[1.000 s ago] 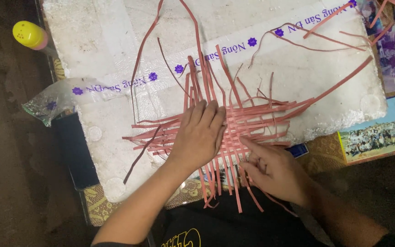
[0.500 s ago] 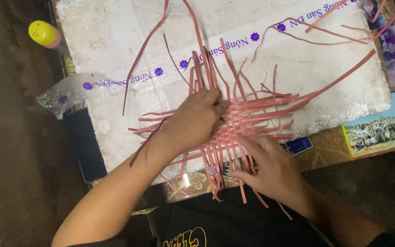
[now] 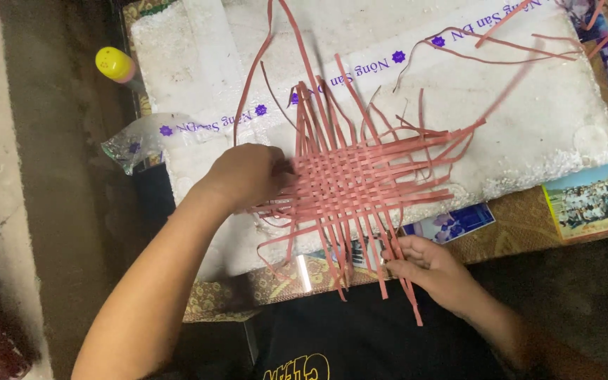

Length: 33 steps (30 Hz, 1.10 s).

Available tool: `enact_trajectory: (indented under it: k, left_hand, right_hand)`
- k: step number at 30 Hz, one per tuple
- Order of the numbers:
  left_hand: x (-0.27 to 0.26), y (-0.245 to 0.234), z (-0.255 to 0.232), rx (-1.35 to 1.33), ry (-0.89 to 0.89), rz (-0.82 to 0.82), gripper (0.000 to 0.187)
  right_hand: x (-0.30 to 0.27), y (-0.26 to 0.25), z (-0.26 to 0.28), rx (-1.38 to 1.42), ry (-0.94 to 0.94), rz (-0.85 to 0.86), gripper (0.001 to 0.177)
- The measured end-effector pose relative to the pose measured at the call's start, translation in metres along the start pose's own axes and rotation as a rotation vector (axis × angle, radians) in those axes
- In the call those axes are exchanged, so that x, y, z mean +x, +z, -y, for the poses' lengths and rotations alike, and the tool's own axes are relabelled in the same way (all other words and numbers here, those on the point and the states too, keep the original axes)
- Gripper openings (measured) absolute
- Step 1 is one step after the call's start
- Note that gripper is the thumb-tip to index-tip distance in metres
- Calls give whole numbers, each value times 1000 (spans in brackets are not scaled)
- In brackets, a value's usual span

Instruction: Weaving thin pink plastic strips together on a white foam board to create a mat or base.

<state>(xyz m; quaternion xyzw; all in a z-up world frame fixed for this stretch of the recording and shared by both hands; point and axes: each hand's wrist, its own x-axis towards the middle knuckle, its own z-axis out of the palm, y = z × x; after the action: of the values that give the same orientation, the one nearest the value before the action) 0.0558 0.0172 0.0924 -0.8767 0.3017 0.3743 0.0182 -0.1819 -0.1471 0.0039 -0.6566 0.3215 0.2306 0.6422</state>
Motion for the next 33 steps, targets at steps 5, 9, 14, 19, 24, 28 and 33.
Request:
enact_trajectory:
  k: [5, 9, 14, 19, 24, 28, 33]
  left_hand:
    - [-5, 15, 12, -157, 41, -18, 33]
    - [-25, 20, 20, -638, 146, -122, 22]
    - [-56, 30, -2, -1044, 339, -257, 30]
    - [-65, 71, -50, -1536, 459, -327, 22]
    - [-43, 102, -36, -757, 230, -374, 42]
    - [-63, 83, -31, -520, 423, -206, 30]
    - [-54, 71, -33, -410, 431, -677, 16]
  right_hand:
    - [6, 1, -12, 173, -196, -28, 13]
    - [-11, -24, 31, 28, -302, -195, 24]
    - [-43, -69, 135, -420, -14, -487, 24]
    - [-4, -119, 182, -924, -978, -440, 12]
    - [32, -89, 209, -1306, -478, -357, 23]
    - [58, -64, 201, -1354, -201, -221, 25]
    - [70, -57, 193, -1447, -224, -211, 28]
